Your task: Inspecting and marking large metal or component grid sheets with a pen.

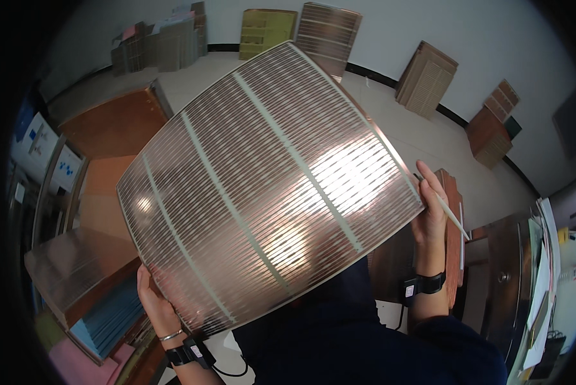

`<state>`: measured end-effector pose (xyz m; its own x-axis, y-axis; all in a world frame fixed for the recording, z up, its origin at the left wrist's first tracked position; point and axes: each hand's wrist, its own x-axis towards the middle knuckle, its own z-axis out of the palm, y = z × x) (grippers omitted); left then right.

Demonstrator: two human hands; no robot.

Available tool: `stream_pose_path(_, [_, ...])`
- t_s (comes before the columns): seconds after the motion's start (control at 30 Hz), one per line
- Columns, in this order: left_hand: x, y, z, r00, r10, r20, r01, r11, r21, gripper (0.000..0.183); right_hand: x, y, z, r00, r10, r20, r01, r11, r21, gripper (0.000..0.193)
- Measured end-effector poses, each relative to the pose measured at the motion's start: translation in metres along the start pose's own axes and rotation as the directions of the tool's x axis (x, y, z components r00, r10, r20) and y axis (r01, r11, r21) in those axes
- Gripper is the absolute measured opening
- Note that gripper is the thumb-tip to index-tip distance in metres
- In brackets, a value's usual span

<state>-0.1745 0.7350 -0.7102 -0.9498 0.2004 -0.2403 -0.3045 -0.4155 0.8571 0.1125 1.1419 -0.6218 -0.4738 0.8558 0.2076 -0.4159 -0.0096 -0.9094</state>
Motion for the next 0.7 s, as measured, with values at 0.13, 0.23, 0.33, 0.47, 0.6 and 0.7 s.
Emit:
stream_pose_path(0.13, [-0.002, -0.002, -0.003, 0.998, -0.039, -0.05, 0.04, 0.999, 0.023, 0.027, -0.003, -0.005, 0.006, 1.0, -0.005, 0.007, 0.005, 1.0, -0.013, 0.037])
stream_pose_path(0.23, [0.0, -0.006, -0.005, 0.989, -0.022, -0.148, 0.029, 0.999, 0.046, 0.028, -0.004, -0.006, 0.006, 1.0, -0.006, -0.007, 0.006, 1.0, -0.012, 0.036])
stream_pose_path(0.33, [0.001, -0.005, -0.008, 0.997, -0.048, -0.065, 0.049, 0.999, 0.019, 0.03, -0.003, -0.003, -0.003, 0.999, -0.006, 0.05, 0.006, 1.0, -0.01, 0.037])
stream_pose_path(0.47, [-0.006, -0.002, -0.001, 0.989, -0.043, -0.139, 0.044, 0.999, 0.002, 0.031, -0.005, -0.008, 0.003, 0.999, 0.014, 0.035, -0.012, 0.998, -0.064, 0.038])
stream_pose_path(0.6, [-0.007, -0.003, -0.006, 0.99, -0.02, -0.137, 0.014, 0.999, -0.043, 0.034, -0.005, -0.015, -0.012, 0.994, 0.087, 0.07, -0.066, 0.963, -0.261, 0.039])
stream_pose_path(0.7, [-0.005, -0.008, -0.017, 0.979, 0.061, -0.192, -0.063, 0.998, -0.005, 0.037, -0.008, -0.018, -0.005, 0.978, 0.132, 0.159, -0.05, 0.897, -0.438, 0.038])
